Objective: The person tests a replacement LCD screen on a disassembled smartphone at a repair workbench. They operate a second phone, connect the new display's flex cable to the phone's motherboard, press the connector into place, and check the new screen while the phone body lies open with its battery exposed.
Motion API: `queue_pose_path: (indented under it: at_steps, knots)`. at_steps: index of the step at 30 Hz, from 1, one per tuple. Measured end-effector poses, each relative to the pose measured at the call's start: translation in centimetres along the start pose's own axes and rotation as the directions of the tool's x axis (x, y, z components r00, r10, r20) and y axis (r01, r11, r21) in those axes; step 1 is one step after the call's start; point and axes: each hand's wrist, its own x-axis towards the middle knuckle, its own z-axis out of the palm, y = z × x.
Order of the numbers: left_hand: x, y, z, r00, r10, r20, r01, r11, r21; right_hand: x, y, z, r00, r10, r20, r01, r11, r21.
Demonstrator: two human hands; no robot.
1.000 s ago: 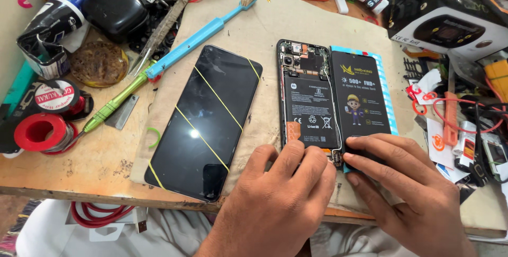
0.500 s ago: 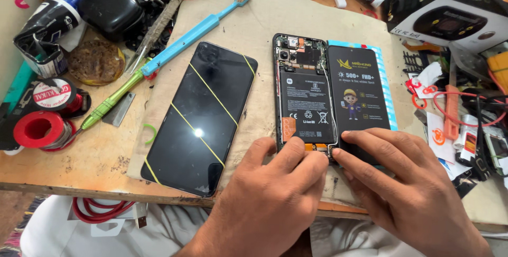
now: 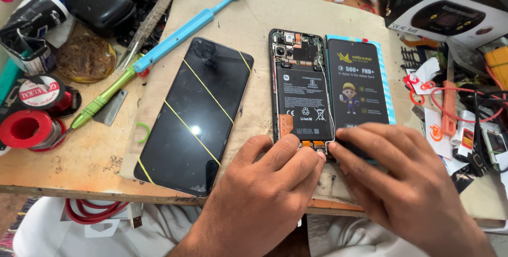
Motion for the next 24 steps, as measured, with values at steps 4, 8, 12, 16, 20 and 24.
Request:
queue_pose_path:
  at_steps: [4,8,12,16,20,24]
  knots:
    - [0.1,-0.1,0.0,1.000,-0.017,0.020,0.016,1.000,0.015,0.2,-0.6,0.7,0.991,0.072,-0.115,-0.059,0.992,0.109]
    - [1.0,0.2,-0.6,0.984,-0.174,-0.039,0.166,0.975,-0.150,0.0,-1.6,0.2,0.909,0.364,-0.204,-0.329,0.926,0.183]
    - [3.4,1.8,-0.5,0.856,-0.517,-0.017,0.512,0.851,-0.115,-0.1,-0.8,0.5,0.713,0.692,-0.114,-0.687,0.721,0.084]
    - [5.4,2.9,-0.2,0.796,-0.592,0.124,0.598,0.802,-0.010,0.3,0.9,0.6,0.688,0.726,-0.011,-0.726,0.688,0.005]
    - [4.9,2.2,-0.8,0.883,-0.460,0.094,0.462,0.887,0.000,1.9,1.5,-0.3,0.616,0.782,0.096,-0.787,0.616,0.029]
    - [4.1,1.2,-1.2,0.920,-0.382,0.090,0.384,0.923,-0.013,3.3,1.0,-1.2,0.516,0.828,0.219,-0.839,0.540,-0.065]
